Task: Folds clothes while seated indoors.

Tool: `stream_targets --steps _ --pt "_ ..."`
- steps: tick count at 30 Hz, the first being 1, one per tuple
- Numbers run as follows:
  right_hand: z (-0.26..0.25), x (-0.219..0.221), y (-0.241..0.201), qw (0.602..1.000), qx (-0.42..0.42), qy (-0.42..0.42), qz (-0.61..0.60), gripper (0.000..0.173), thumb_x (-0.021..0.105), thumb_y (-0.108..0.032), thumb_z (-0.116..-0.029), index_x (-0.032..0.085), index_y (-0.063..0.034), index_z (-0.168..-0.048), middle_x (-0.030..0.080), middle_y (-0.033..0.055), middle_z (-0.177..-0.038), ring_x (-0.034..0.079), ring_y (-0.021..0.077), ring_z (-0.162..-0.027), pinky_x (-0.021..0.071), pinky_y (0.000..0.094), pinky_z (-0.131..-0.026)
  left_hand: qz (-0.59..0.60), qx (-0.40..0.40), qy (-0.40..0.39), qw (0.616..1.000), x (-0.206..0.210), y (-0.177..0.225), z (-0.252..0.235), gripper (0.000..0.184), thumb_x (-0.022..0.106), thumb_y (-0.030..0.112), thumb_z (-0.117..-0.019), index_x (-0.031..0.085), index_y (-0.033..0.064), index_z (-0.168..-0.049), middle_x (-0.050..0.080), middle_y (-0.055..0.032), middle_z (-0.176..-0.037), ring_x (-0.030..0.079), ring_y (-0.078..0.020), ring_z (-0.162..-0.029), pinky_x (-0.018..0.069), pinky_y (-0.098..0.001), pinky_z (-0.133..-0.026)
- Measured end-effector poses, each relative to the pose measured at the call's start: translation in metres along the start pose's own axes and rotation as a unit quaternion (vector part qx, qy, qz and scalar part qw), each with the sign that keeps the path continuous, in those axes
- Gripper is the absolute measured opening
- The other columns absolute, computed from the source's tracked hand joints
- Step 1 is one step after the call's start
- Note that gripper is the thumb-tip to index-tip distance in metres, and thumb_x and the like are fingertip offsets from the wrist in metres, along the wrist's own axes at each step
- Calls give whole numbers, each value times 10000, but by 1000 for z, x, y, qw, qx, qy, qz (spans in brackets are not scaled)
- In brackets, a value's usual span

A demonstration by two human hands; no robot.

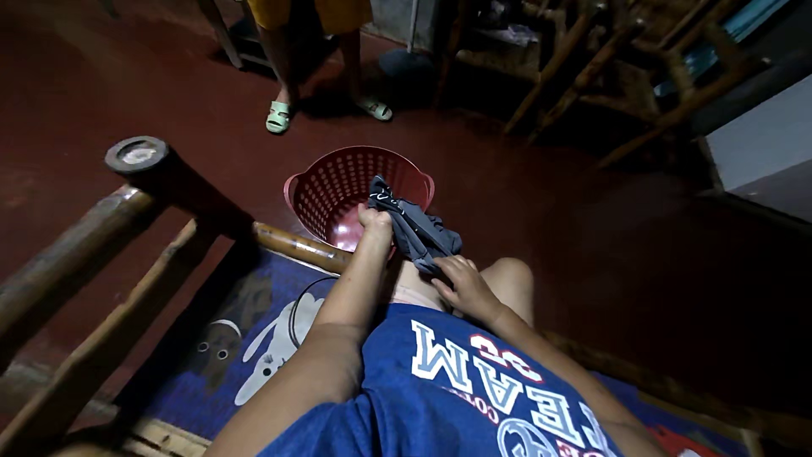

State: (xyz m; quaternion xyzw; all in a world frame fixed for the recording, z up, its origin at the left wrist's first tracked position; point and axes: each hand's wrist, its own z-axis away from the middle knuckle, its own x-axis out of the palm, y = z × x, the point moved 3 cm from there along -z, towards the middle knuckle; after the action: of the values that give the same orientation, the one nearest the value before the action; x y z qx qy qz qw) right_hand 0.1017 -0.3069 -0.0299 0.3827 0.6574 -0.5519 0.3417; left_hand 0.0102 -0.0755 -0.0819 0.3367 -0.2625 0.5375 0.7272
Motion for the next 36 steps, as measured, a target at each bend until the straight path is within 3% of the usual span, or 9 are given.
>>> stream_targets --steps 6,10,13,16,18,24,29,31,36 --pt "-2 -10 4 999 1 36 17 303 644 -287 -971 710 -29 -1115 720 146 -1082 663 338 -1087 507 548 -963 -53 -91 -131 986 10 9 -2 482 363 544 -1049 522 133 -1245 648 -61 -1102 649 -176 -998 556 -426 -860" --pt "14 -69 9 976 -55 207 45 100 670 -144 -862 681 -55 -818 684 113 -864 656 292 -922 521 471 -886 -330 -52 -312 889 26 41 50 111 507 136 -993 606 93 -1021 672 -30 -869 667 -130 -795 581 -332 -733" --pt "50 -108 7 957 -109 267 21 109 712 -204 -895 638 -125 -880 681 70 -1084 595 231 -1148 455 400 -1043 -644 37 -397 653 7 88 95 215 609 110 -852 678 46 -1046 696 -29 -840 656 -103 -706 575 -321 -643" --pt "77 -98 30 977 -12 213 -18 425 679 -227 -871 556 -77 -1249 565 140 -1417 497 268 -1366 423 438 -1130 -841 -116 -444 285 -25 129 104 229 677 213 -972 712 33 -1109 714 -107 -944 678 -205 -813 576 -440 -765" --pt "87 -69 62 984 143 91 -51 640 668 -111 -857 460 5 -1452 476 209 -1513 473 328 -1399 452 498 -1123 -873 -130 -424 202 -41 138 90 334 742 315 -949 730 77 -1183 742 -116 -1078 701 -262 -993 547 -515 -928" --pt "55 -4 79 940 237 -233 71 496 662 -324 -955 619 -97 -1394 396 210 -1595 209 437 -1536 139 669 -1221 -812 102 -463 340 -19 78 74 350 580 301 -1046 681 -24 -1128 692 -190 -1110 684 -289 -1016 541 -516 -934" --pt "39 24 79 908 252 -324 82 950 841 -324 -778 376 -101 -1577 365 247 -1599 224 477 -1515 120 691 -1211 -865 68 -448 215 -48 37 50 1116 701 757 -780 235 217 -1639 196 -164 -1692 257 -475 -1504 311 -699 -1139" --pt "38 27 83 900 277 -323 99 983 833 -285 -782 323 -38 -1585 354 256 -1600 220 461 -1521 106 653 -1231 -849 25 -437 296 -64 43 28 1067 664 662 -877 136 156 -1654 219 -190 -1680 280 -406 -1517 296 -623 -1190" --pt "21 43 93 912 274 -303 46 897 815 -105 -785 378 -56 -1567 289 297 -1616 246 540 -1482 169 748 -1170 -807 -43 -414 419 -68 60 20 389 649 311 -1012 637 18 -1268 712 -173 -1083 695 -254 -980 547 -505 -934"
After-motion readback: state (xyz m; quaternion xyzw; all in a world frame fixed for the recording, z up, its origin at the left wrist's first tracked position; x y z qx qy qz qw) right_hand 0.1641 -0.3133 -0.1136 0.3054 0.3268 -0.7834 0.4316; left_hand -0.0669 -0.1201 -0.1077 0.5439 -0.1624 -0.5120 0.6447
